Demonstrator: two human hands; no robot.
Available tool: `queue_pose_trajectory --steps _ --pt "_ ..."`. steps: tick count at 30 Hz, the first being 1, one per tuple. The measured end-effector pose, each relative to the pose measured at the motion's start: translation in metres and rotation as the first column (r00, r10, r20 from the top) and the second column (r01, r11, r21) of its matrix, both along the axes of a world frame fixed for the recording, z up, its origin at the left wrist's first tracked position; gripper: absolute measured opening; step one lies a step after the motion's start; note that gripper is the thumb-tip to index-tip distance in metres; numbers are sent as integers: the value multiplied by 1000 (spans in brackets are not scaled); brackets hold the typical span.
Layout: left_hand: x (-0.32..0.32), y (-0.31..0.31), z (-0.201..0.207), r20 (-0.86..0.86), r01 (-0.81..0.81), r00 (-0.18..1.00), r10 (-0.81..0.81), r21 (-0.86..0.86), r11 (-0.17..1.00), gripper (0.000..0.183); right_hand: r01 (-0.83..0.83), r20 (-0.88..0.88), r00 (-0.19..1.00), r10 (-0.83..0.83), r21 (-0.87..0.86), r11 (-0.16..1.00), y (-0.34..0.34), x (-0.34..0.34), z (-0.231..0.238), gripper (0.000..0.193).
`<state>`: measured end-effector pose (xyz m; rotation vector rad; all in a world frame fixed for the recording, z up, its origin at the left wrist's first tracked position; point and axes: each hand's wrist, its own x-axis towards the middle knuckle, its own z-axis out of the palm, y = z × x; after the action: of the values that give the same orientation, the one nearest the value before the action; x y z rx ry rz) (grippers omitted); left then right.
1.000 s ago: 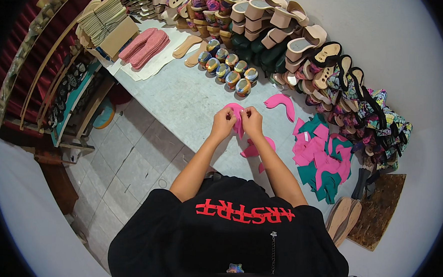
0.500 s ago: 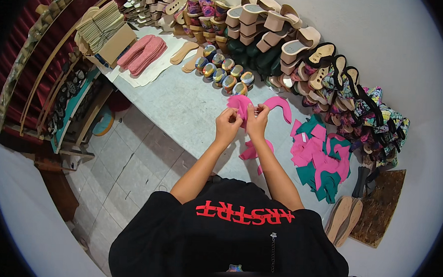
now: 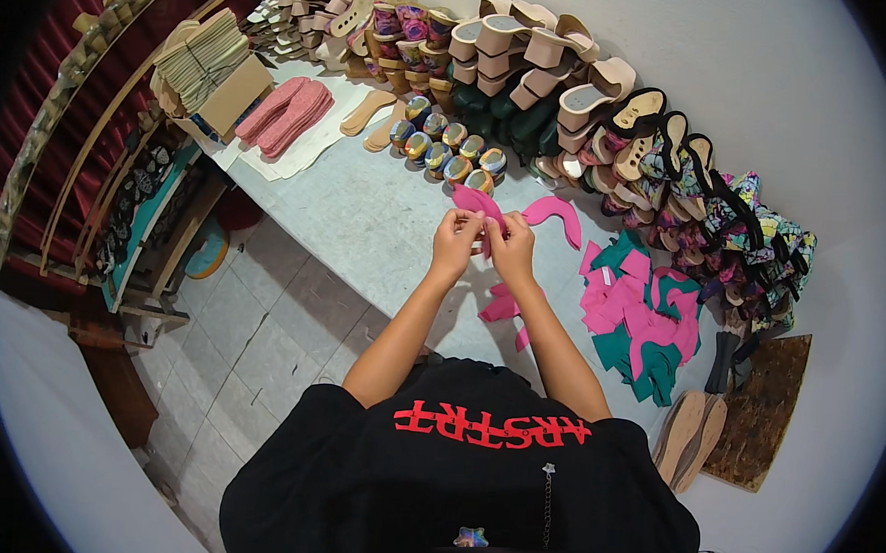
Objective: Sorting and organizing different colored and shaped shoe upper components on a workbench.
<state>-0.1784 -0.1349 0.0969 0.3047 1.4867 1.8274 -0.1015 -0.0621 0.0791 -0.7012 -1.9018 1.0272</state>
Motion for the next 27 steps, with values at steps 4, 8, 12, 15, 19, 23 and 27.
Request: queue_pose_trajectory --steps 4,8,12,15,19,23,27 --pt "-7 3 -17 -438 -26 899 -27 -115 993 23 -6 -4 1000 7 88 996 -12 0 6 15" --pt "-9 1 -18 -582 -48 813 -23 -106 993 21 116 -104 988 -111 45 992 -16 1 6 20" --pt "3 5 -19 -617 -149 783 74 -72 986 18 265 -68 960 -273 -113 958 -10 -2 -13 25" --pt "7 3 -15 -653 -247 736 177 -16 969 16 280 -176 939 -296 -114 953 -7 -3 -20 28" --pt "-27 -2 -39 -589 -297 760 275 62 953 15 406 -183 854 -488 -352 843 3 5 -14 31" --pt "-37 -21 -18 -232 -190 949 212 113 975 17 240 -234 887 -397 -499 832 18 9 -23 26" --pt "-54 -41 -15 -178 -119 976 130 70 990 17 126 -15 987 -161 -547 828 29 5 -44 21"
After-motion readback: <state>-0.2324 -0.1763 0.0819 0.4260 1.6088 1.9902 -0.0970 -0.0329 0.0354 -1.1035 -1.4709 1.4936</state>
